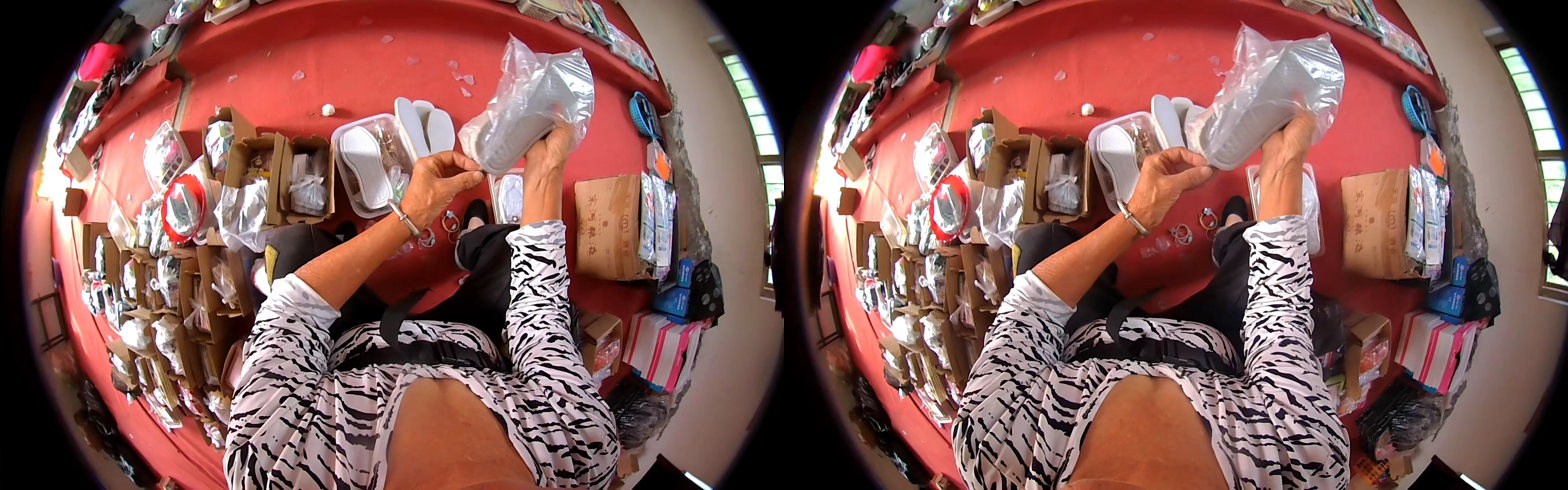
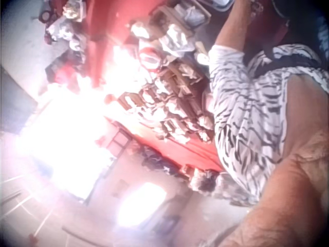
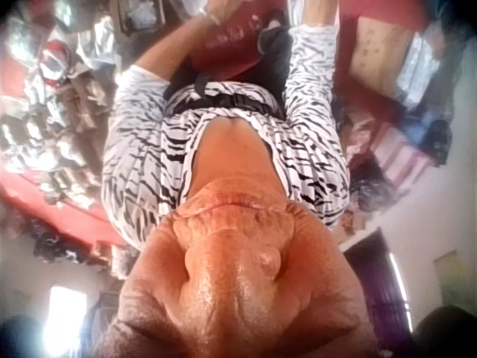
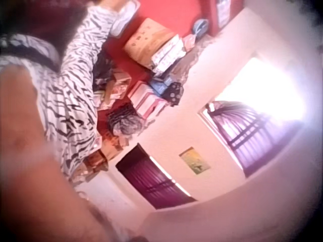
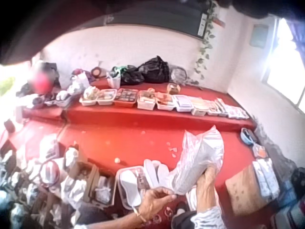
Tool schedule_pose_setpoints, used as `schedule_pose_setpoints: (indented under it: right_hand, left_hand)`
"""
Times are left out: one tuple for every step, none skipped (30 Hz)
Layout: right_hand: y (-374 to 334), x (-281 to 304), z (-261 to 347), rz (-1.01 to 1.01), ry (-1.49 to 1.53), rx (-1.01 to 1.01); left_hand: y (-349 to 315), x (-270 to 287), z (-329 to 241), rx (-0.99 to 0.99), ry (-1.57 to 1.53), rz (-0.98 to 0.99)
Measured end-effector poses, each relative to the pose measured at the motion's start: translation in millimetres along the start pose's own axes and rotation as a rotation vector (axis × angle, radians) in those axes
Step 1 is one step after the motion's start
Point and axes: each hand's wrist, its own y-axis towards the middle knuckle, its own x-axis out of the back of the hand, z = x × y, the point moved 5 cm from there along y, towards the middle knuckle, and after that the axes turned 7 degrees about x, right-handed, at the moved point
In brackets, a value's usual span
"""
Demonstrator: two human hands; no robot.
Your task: The person inspects a pair of white slippers, turning them over to check the soles and upper surfaces. They then place the slippers into a clear plastic bag, seal it, and secure the package with a rubber band. The person repeats this process for a second pair of slippers, placing the finished packages into a plastic tray.
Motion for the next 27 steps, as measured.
schedule_pose_setpoints:
  right_hand:
    - [-4.0,-5.8,0.6,0.038,0.029,-0.013]
    - [-5.4,-9.9,3.4,0.103,0.023,0.005]
    - [-9.8,-14.8,8.1,0.229,-0.117,0.112]
    - [-17.9,-18.3,11.5,0.354,-0.257,0.219]
    - [-19.6,-20.6,12.1,0.404,-0.291,0.256]
    - [-22.0,-23.3,13.5,0.452,-0.324,0.296]
    - [-17.6,-19.9,10.9,0.424,-0.251,0.264]
    - [-20.8,-22.5,11.0,0.445,-0.273,0.293]
    - [-24.0,-25.7,11.3,0.467,-0.294,0.323]
    - [-25.6,-28.9,10.0,0.486,-0.311,0.353]
    - [-28.4,-31.0,9.4,0.497,-0.321,0.374]
    - [-31.1,-33.3,10.1,0.504,-0.334,0.393]
    - [-33.2,-35.2,10.2,0.512,-0.347,0.413]
    - [-35.9,-35.7,10.2,0.515,-0.355,0.427]
    - [-37.6,-36.1,9.9,0.513,-0.366,0.442]
    - [-38.9,-36.1,9.5,0.516,-0.376,0.448]
    - [-41.6,-35.1,9.2,0.516,-0.382,0.457]
    - [-43.5,-35.2,9.1,0.514,-0.392,0.464]
    - [-46.1,-33.6,8.5,0.514,-0.397,0.465]
    - [-47.0,-33.1,7.9,0.513,-0.404,0.467]
    - [-48.8,-32.8,7.0,0.512,-0.407,0.466]
    - [-50.7,-32.0,7.3,0.511,-0.413,0.463]
    - [-51.4,-31.7,8.1,0.509,-0.416,0.466]
    - [-52.3,-31.4,8.2,0.506,-0.422,0.467]
    - [-52.9,-30.8,7.5,0.504,-0.421,0.467]
    - [-53.7,-30.4,8.0,0.503,-0.424,0.468]
    - [-53.9,-29.9,7.7,0.500,-0.423,0.465]
  left_hand:
    - [-1.1,-0.5,-3.1,0.015,-0.044,0.032]
    - [-2.6,-1.3,-6.3,0.029,-0.088,0.069]
    - [-3.8,-1.9,-8.6,0.043,-0.133,0.106]
    - [-4.0,-0.3,-10.7,0.034,-0.116,0.092]
    - [-2.6,0.3,-11.4,0.042,-0.136,0.100]
    - [-1.1,1.4,-12.3,0.051,-0.156,0.108]
    - [-0.4,2.1,-13.0,0.060,-0.176,0.116]
    - [-2.4,3.1,-18.5,0.052,-0.084,0.081]
    - [-2.1,5.5,-21.1,0.054,-0.095,0.073]
    - [-0.8,8.4,-23.1,0.056,-0.105,0.066]
    - [0.5,9.9,-24.0,0.057,-0.117,0.060]
    - [1.3,10.6,-25.3,0.028,-0.088,0.033]
    - [2.4,8.9,-26.5,0.018,-0.124,0.051]
    - [2.5,7.8,-27.8,0.012,-0.157,0.066]
    - [2.2,6.6,-29.7,0.006,-0.190,0.081]
    - [0.8,3.4,-32.2,0.019,-0.157,0.113]
    - [-2.1,0.0,-35.4,0.035,-0.123,0.146]
    - [-4.4,-3.0,-37.2,0.050,-0.089,0.178]
    - [-5.4,-5.1,-39.1,0.020,-0.083,0.190]
    - [-5.6,-8.2,-41.4,-0.012,-0.076,0.202]
    - [-5.9,-10.7,-43.0,-0.044,-0.069,0.214]
    - [-6.9,-11.6,-44.0,-0.080,-0.024,0.202]
    - [-8.0,-12.8,-45.3,-0.117,0.021,0.192]
    - [-9.5,-13.9,-46.4,-0.155,0.067,0.183]
    - [-11.8,-14.8,-45.5,-0.152,0.075,0.172]
    - [-14.3,-16.6,-44.3,-0.149,0.082,0.164]
    - [-15.3,-17.6,-43.6,-0.146,0.090,0.155]
